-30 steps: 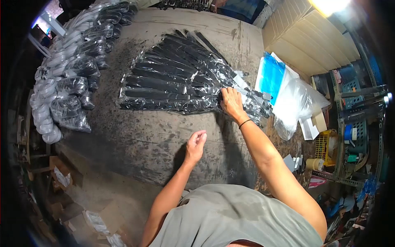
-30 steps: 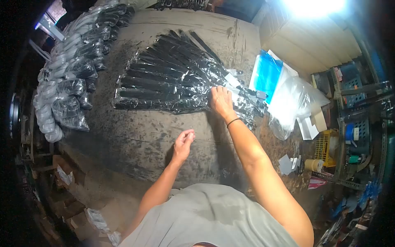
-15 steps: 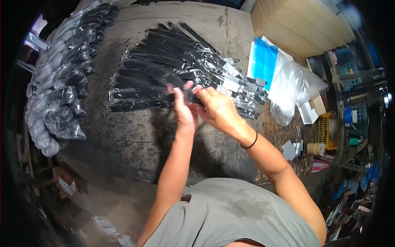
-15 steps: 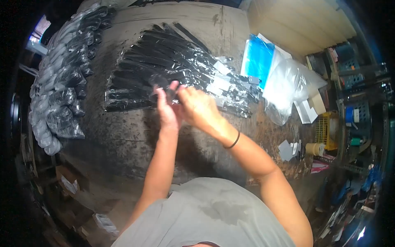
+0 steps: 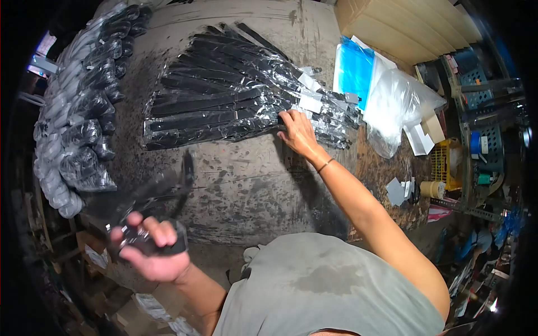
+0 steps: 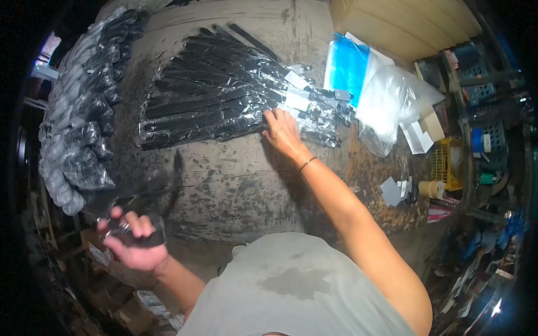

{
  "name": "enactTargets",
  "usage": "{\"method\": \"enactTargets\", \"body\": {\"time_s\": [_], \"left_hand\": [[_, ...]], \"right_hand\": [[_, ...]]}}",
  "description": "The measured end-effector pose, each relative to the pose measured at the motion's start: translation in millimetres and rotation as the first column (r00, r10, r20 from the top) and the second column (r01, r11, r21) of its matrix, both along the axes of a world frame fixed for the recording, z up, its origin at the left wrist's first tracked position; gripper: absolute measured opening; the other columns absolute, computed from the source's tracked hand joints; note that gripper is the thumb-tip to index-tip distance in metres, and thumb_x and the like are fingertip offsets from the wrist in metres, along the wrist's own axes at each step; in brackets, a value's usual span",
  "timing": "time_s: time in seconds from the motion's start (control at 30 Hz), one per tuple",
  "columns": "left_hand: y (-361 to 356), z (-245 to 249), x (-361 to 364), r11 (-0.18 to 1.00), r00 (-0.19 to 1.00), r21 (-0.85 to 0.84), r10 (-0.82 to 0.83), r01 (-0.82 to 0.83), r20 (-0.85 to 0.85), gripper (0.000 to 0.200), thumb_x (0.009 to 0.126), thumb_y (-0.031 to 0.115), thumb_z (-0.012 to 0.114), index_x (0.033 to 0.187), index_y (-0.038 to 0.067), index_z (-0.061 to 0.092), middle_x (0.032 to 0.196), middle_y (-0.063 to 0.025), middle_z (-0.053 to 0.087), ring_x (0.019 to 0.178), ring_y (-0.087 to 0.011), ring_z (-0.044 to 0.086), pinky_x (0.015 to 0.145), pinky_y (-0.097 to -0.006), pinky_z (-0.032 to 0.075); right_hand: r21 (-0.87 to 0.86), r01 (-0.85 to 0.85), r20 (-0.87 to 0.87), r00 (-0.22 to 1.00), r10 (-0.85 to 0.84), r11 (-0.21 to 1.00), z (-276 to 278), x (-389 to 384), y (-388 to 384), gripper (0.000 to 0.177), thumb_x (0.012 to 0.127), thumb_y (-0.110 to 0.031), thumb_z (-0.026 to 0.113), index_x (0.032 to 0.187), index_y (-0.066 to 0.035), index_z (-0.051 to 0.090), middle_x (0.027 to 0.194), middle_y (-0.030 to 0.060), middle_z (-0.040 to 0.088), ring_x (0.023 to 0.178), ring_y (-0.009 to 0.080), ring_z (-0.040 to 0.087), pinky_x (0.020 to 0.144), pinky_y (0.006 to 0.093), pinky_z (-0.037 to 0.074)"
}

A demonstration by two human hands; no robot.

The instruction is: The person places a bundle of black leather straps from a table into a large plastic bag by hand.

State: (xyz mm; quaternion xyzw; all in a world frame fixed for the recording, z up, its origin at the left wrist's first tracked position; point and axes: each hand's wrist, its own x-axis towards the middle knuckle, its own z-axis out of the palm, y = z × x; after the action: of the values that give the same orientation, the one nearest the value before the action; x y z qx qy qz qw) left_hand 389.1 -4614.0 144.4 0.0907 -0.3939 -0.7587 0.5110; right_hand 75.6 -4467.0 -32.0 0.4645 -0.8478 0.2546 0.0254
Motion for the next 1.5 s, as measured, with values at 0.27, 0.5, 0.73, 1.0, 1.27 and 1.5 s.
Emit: {"method": "enactTargets", "body": {"time_s": [0.27, 0.5, 0.73, 1.0, 1.27, 1.5], "left_hand": [[50.8, -117.2, -117.2, 0.771, 0.889, 0.614, -0.387, 0.167, 0.245, 0.031, 0.091, 0.038, 0.052, 0.113, 0.016, 0.048, 0.097, -0.0084, 0.059, 0.062, -0.0143, 0.054, 0.052, -0.0293, 0.046], [57.7, -184.1, -198.3, 0.615, 0.873, 0.740, -0.482, 0.274, 0.078, 0.045, 0.084, 0.044, 0.061, 0.114, 0.011, 0.051, 0.103, -0.0055, 0.059, 0.081, -0.0155, 0.059, 0.073, -0.0308, 0.050], [37.0, -162.7, -189.7, 0.699, 0.928, 0.678, -0.366, 0.228, 0.065, 0.034, 0.091, 0.029, 0.050, 0.122, 0.018, 0.044, 0.101, -0.0119, 0.059, 0.076, -0.0194, 0.057, 0.067, -0.0321, 0.048], [24.5, -130.2, -151.5, 0.713, 0.906, 0.586, -0.414, 0.385, -0.091, 0.059, 0.086, 0.023, 0.053, 0.139, 0.031, 0.029, 0.087, -0.0089, 0.055, 0.072, -0.0190, 0.052, 0.066, -0.0350, 0.047], [20.8, -88.3, -91.9, 0.770, 0.807, 0.255, -0.516, 0.584, -0.288, 0.033, 0.088, 0.033, 0.060, 0.113, 0.021, 0.042, 0.101, -0.0127, 0.053, 0.067, -0.0179, 0.055, 0.058, -0.0328, 0.047], [42.3, -119.1, -113.3, 0.653, 0.886, 0.653, -0.460, 0.383, -0.060, 0.022, 0.088, 0.028, 0.060, 0.103, 0.017, 0.049, 0.092, -0.0137, 0.058, 0.064, -0.0179, 0.055, 0.055, -0.0318, 0.047]], "right_hand": [[0.107, -0.015, -0.078, 0.997, 0.024, 0.994, 2.7, -15.1, -14.6, 0.028, 0.069, -0.015, 0.065, 0.090, -0.005, 0.049, 0.088, 0.0138, 0.054, 0.085, 0.0315, 0.054, 0.072, 0.0428, 0.043], [0.144, -0.086, 0.140, 0.988, 0.066, 0.986, 70.8, 20.3, -14.3, 0.025, 0.073, -0.020, 0.061, 0.080, -0.002, 0.046, 0.072, 0.0178, 0.057, 0.067, 0.0380, 0.057, 0.058, 0.0473, 0.046], [0.064, -0.073, 0.355, 0.934, 0.045, 0.995, 59.9, -41.9, -20.5, 0.040, 0.074, -0.035, 0.068, 0.093, -0.001, 0.060, 0.081, 0.0193, 0.060, 0.079, 0.0373, 0.058, 0.072, 0.0436, 0.047], [0.376, 0.021, 0.207, 0.973, -0.106, 0.926, 20.5, -74.9, -39.4, 0.064, 0.065, -0.032, 0.077, 0.116, -0.006, 0.049, 0.114, 0.0190, 0.050, 0.110, 0.0365, 0.044, 0.089, 0.0484, 0.038], [0.351, -0.063, 0.318, 0.946, -0.055, 0.934, 8.8, -75.0, -38.4, 0.055, 0.065, -0.029, 0.076, 0.106, -0.004, 0.050, 0.106, 0.0210, 0.053, 0.102, 0.0388, 0.051, 0.083, 0.0454, 0.043], [0.227, -0.055, 0.318, 0.948, -0.021, 0.972, 31.2, -72.8, -41.9, 0.043, 0.073, -0.020, 0.065, 0.109, -0.002, 0.049, 0.100, 0.0232, 0.055, 0.098, 0.0421, 0.053, 0.083, 0.0464, 0.044]]}}
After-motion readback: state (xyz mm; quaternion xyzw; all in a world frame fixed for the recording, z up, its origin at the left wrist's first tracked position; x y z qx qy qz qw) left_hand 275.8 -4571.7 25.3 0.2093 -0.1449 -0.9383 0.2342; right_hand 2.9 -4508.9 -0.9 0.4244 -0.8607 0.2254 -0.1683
